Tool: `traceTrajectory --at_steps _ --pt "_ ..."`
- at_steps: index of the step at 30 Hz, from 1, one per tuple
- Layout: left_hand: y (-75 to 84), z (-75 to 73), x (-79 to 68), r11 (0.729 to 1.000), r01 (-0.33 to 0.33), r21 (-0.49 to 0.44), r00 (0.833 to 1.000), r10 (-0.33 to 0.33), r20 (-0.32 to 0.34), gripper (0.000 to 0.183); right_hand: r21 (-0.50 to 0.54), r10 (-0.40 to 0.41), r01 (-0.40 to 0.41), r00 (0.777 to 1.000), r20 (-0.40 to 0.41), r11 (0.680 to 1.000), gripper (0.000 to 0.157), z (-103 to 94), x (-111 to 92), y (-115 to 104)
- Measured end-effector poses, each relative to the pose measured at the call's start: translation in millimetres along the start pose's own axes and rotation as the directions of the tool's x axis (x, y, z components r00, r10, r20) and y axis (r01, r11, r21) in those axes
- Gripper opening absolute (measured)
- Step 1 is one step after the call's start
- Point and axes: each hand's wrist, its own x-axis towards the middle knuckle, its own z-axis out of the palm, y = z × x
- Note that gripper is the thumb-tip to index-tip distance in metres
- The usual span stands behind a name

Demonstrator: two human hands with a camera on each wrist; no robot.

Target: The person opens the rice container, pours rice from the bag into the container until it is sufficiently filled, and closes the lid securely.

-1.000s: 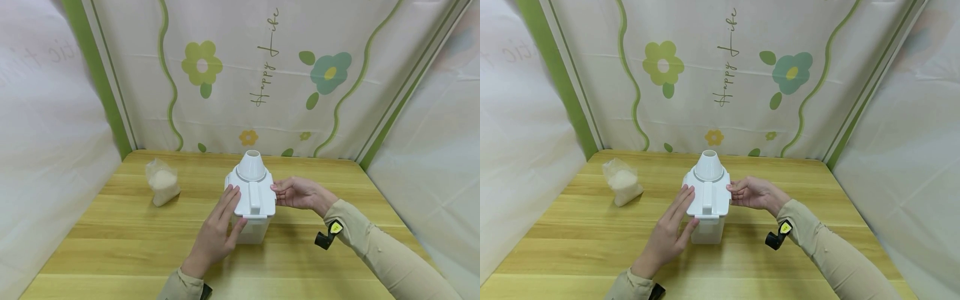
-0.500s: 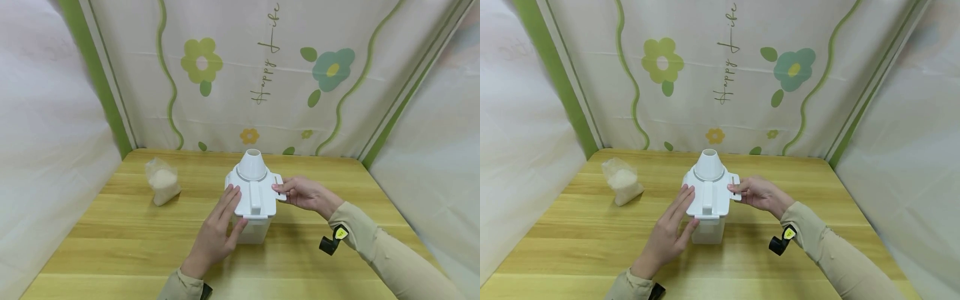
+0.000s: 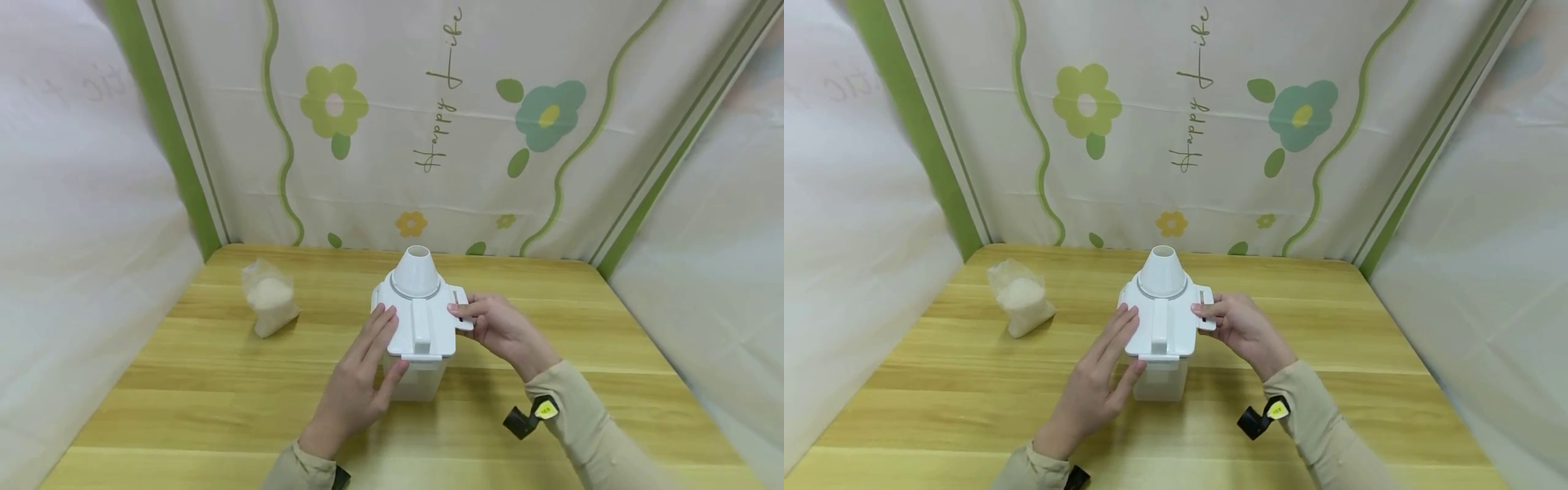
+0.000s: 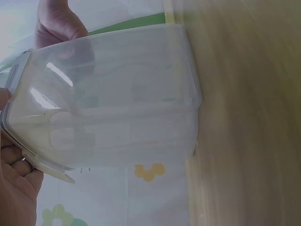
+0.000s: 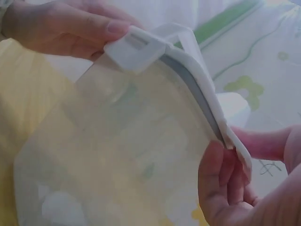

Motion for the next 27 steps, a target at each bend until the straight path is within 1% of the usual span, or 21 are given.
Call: traceTrajectory --at_steps 4,9,15,17,19,22,27 --pt "1.0 0.0 1.2 1.0 -0.002 -0.008 1.0 0.002 -0.007 0.054 0.014 -0.064 0.066 0.994 -0.091 0.998 0.014 8.2 -6.0 4.3" --pt "1.7 2.3 2.2 1.0 -0.008 -0.017 1.0 0.008 -0.006 0.054 -0.019 -0.128 0.127 0.978 -0.166 0.992 0.019 14.7 -13.0 7.7" --pt "2.8 4.0 1.0 1.0 0.003 -0.023 1.0 -0.003 0.014 0.054 -0.028 -0.139 0.136 0.971 -0.194 0.99 0.022 13.6 -16.8 10.8" --pt "2.6 3.8 0.8 1.0 0.008 -0.022 1.0 -0.008 0.022 0.054 -0.037 -0.147 0.143 0.97 -0.194 0.989 0.024 12.7 -16.9 11.5" --pt "2.1 3.4 0.1 1.0 0.013 -0.019 1.0 -0.012 0.027 0.054 -0.047 -0.155 0.148 0.969 -0.19 0.988 0.022 12.4 -16.9 11.9" --pt "1.6 2.3 -1.2 1.0 0.016 -0.013 1.0 -0.016 0.025 0.055 -0.056 -0.153 0.146 0.972 -0.178 0.988 0.019 12.3 -16.4 11.9" --pt "1.3 1.8 0.1 1.0 0.014 -0.01 1.0 -0.014 0.001 0.055 -0.06 -0.16 0.151 0.971 -0.179 0.987 0.017 14.3 -15.0 9.2"
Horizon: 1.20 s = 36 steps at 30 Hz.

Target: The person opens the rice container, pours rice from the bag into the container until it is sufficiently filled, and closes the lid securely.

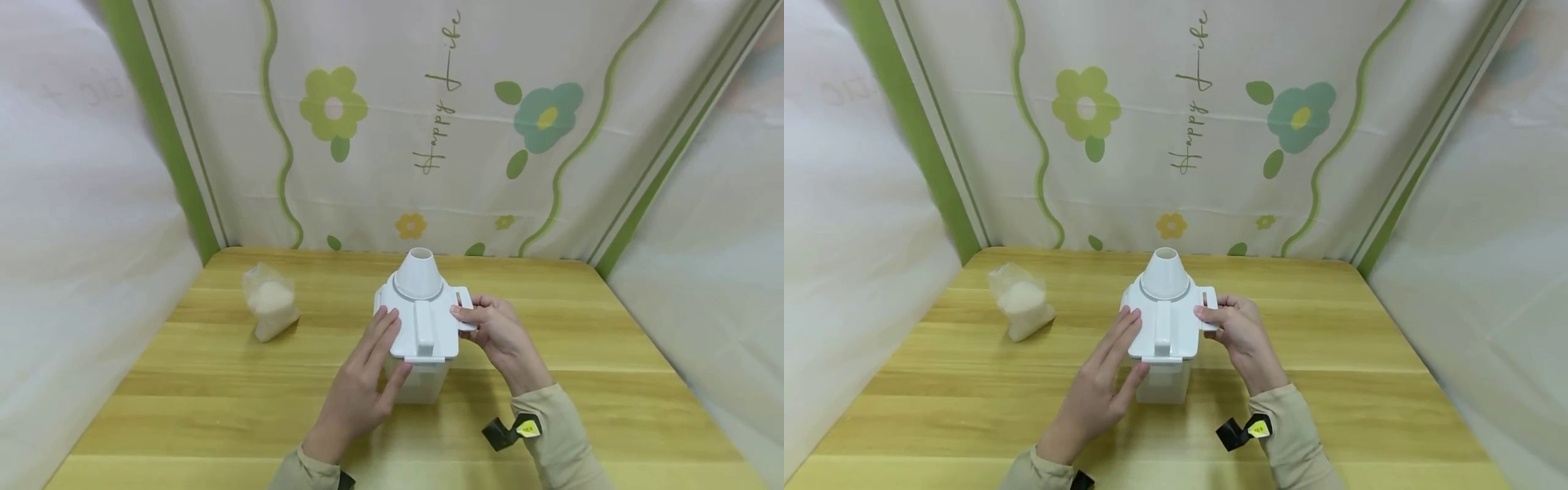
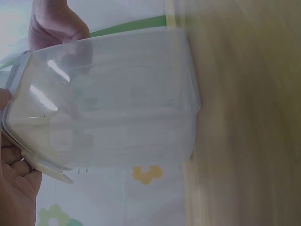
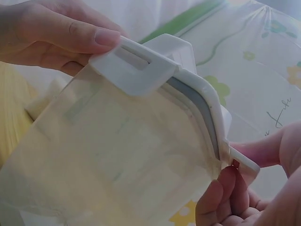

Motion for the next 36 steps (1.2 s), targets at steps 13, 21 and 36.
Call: traceTrajectory --at_steps 13,21,36 --pt "-4.5 1.3 4.0 1.0 0.007 -0.003 1.0 -0.007 0.007 0.055 -0.005 -0.008 0.007 0.999 -0.041 1.0 0.028 1.1 4.9 1.7" --pt "-4.5 0.2 3.2 1.0 0.018 0.004 1.0 -0.018 0.015 0.055 0.006 -0.022 0.022 0.999 -0.048 1.0 0.032 3.2 5.5 4.3" --pt "0.2 -0.7 -0.3 1.0 0.005 0.008 1.0 -0.005 0.002 0.056 0.01 -0.03 0.03 0.999 -0.043 0.999 0.023 3.0 -1.8 8.3"
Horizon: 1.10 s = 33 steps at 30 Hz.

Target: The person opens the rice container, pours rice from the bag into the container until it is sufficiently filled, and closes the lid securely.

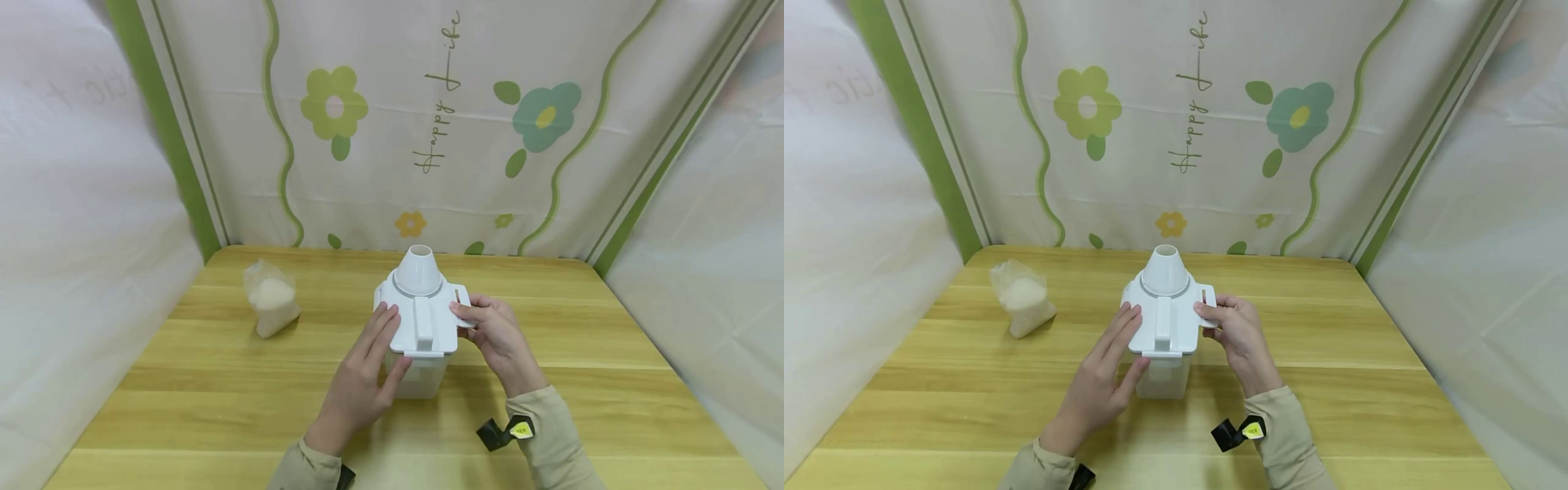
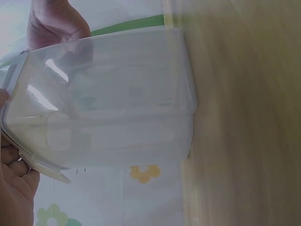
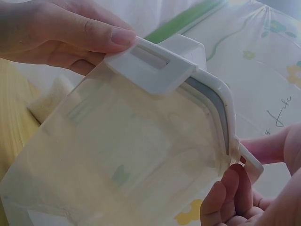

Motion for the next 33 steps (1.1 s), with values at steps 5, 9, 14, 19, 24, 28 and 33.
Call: traceTrajectory --at_steps 5,9,14,19,24,28,33 --pt "0.4 1.6 -0.3 1.0 -0.008 0.003 1.0 0.008 -0.015 0.055 0.011 -0.008 0.008 1.0 -0.007 1.0 0.018 -0.8 -0.4 3.1" --pt "0.7 1.8 0.7 1.0 -0.01 0.002 1.0 0.01 -0.019 0.054 0.023 -0.014 0.014 1.0 -0.018 1.0 0.02 0.3 -1.2 4.6" --pt "0.8 1.8 1.1 1.0 -0.015 0.001 1.0 0.015 -0.022 0.054 0.021 -0.027 0.028 0.999 -0.037 0.999 0.031 1.4 -4.5 7.0" --pt "1.3 2.2 0.7 1.0 -0.019 0.007 0.999 0.02 -0.03 0.054 0.017 -0.031 0.032 0.998 -0.059 0.999 0.033 2.7 -7.6 10.8" --pt "0.6 2.0 1.3 1.0 -0.025 0.011 0.999 0.026 -0.034 0.053 0.03 -0.035 0.037 0.997 -0.069 0.999 0.025 3.2 -7.9 12.5" --pt "0.6 1.3 1.6 1.0 -0.027 0.015 0.999 0.027 -0.036 0.053 0.034 -0.046 0.048 0.997 -0.067 0.998 0.022 3.6 -7.1 13.2" --pt "0.9 0.8 2.0 0.999 -0.037 0.019 0.999 0.037 -0.033 0.052 0.038 -0.063 0.066 0.995 -0.076 0.997 0.019 3.2 -7.1 16.4"
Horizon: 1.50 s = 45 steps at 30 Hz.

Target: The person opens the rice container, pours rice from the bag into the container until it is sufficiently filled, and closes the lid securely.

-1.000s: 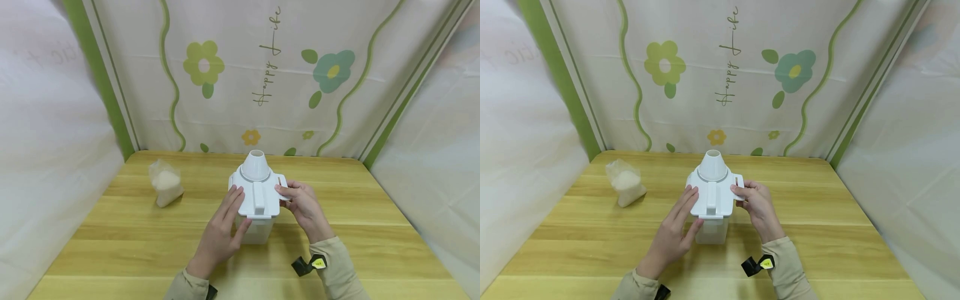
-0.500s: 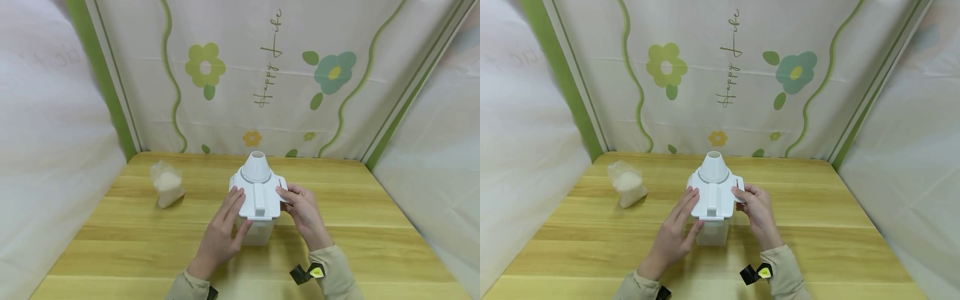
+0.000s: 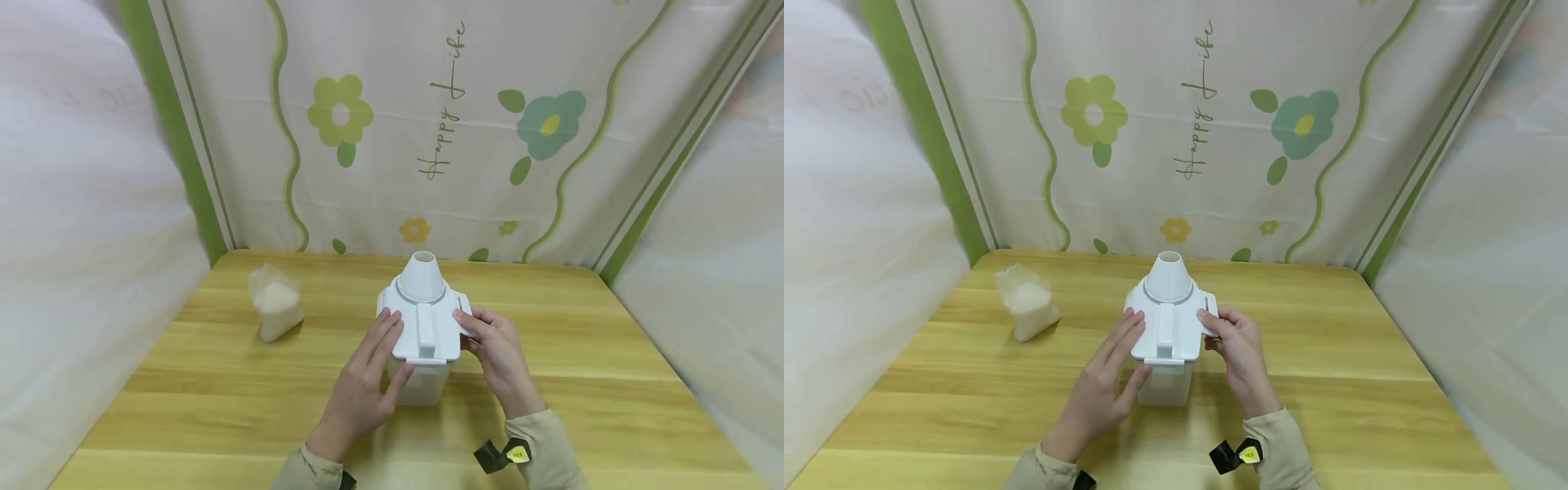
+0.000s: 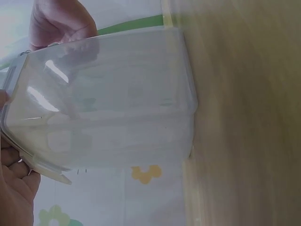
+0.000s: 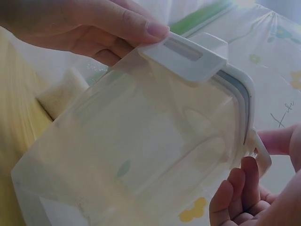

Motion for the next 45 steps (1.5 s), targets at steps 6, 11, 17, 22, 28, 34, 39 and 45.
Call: traceTrajectory --at_steps 6,11,17,22,28,34,39,45 --pt "-2.4 -3.4 1.7 1.0 -0.016 -0.008 1.0 0.016 0.006 0.052 0.009 -0.008 0.008 1.0 -0.009 1.0 0.016 0.3 -2.5 5.0" --pt "-7.0 -9.9 4.5 0.998 0.0 -0.06 0.999 0.002 0.041 0.051 -0.015 -0.058 0.058 0.998 0.015 0.998 0.026 -3.1 -10.0 7.5" --pt "-21.8 -19.3 17.2 0.964 0.131 -0.23 0.991 -0.121 0.056 0.041 0.017 -0.124 0.123 0.98 0.157 0.992 0.038 -9.8 -20.1 12.8" --pt "-38.8 -23.3 35.9 0.862 0.392 -0.321 0.92 -0.37 0.13 0.042 0.01 -0.16 0.165 0.937 0.312 0.986 0.054 -18.0 -27.0 18.6" --pt "-52.7 -18.7 44.6 0.71 0.616 -0.342 0.787 -0.542 0.293 0.063 -0.045 -0.13 0.16 0.911 0.391 0.986 0.068 -23.4 -27.4 26.2" --pt "-60.5 -8.3 46.9 0.634 0.635 -0.441 0.772 -0.528 0.354 0.066 -0.062 -0.113 0.146 0.922 0.371 0.987 0.074 -22.8 -25.8 28.7" --pt "-65.7 -3.0 48.0 0.564 0.646 -0.514 0.763 -0.502 0.408 0.067 -0.07 -0.111 0.146 0.927 0.359 0.987 0.071 -21.7 -27.4 28.7" --pt "-70.3 0.0 49.6 0.48 0.68 -0.554 0.732 -0.487 0.476 0.066 -0.078 -0.115 0.154 0.922 0.369 0.985 0.067 -21.8 -29.3 27.6"
